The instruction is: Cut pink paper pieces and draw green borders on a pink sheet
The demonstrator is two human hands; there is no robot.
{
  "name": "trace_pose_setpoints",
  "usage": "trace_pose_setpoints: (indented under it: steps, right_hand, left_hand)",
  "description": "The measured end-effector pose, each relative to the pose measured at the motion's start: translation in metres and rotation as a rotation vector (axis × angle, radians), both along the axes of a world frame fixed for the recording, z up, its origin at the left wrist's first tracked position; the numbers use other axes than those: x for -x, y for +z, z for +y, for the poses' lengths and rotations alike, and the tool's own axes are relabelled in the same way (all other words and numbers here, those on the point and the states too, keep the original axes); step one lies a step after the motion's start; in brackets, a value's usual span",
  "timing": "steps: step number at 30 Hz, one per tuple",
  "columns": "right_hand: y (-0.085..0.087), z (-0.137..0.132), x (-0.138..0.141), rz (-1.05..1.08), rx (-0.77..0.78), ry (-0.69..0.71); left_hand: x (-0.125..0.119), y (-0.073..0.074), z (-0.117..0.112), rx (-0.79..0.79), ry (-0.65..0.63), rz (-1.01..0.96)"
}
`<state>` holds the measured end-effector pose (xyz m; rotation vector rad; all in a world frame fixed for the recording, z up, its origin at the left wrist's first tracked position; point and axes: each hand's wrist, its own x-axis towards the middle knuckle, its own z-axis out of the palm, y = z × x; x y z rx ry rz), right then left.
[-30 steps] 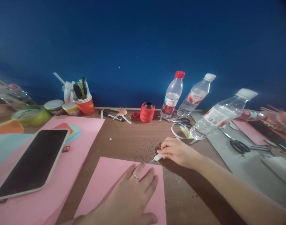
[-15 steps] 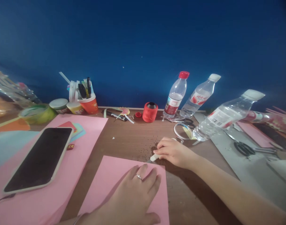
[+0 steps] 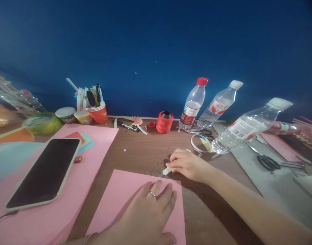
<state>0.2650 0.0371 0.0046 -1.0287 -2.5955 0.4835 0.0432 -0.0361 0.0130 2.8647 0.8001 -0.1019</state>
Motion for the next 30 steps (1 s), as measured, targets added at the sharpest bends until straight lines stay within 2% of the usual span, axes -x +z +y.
trace_pose_setpoints:
  steps: [12,21,30]
  right_hand:
    - [0.001,0.004,0.007,-0.012,0.004,0.017]
    - [-0.003,0.007,0.017,-0.013,0.003,0.007]
    - [0.002,0.009,0.022,-0.052,0.001,-0.002]
  left_hand:
    - [0.001,-0.006,-0.002,-0.091,-0.019,-0.028]
    - [0.0,-0.005,-0.001,-0.105,-0.03,-0.007]
    - [0.0,-0.006,-0.002,-0.1,-0.022,-0.021]
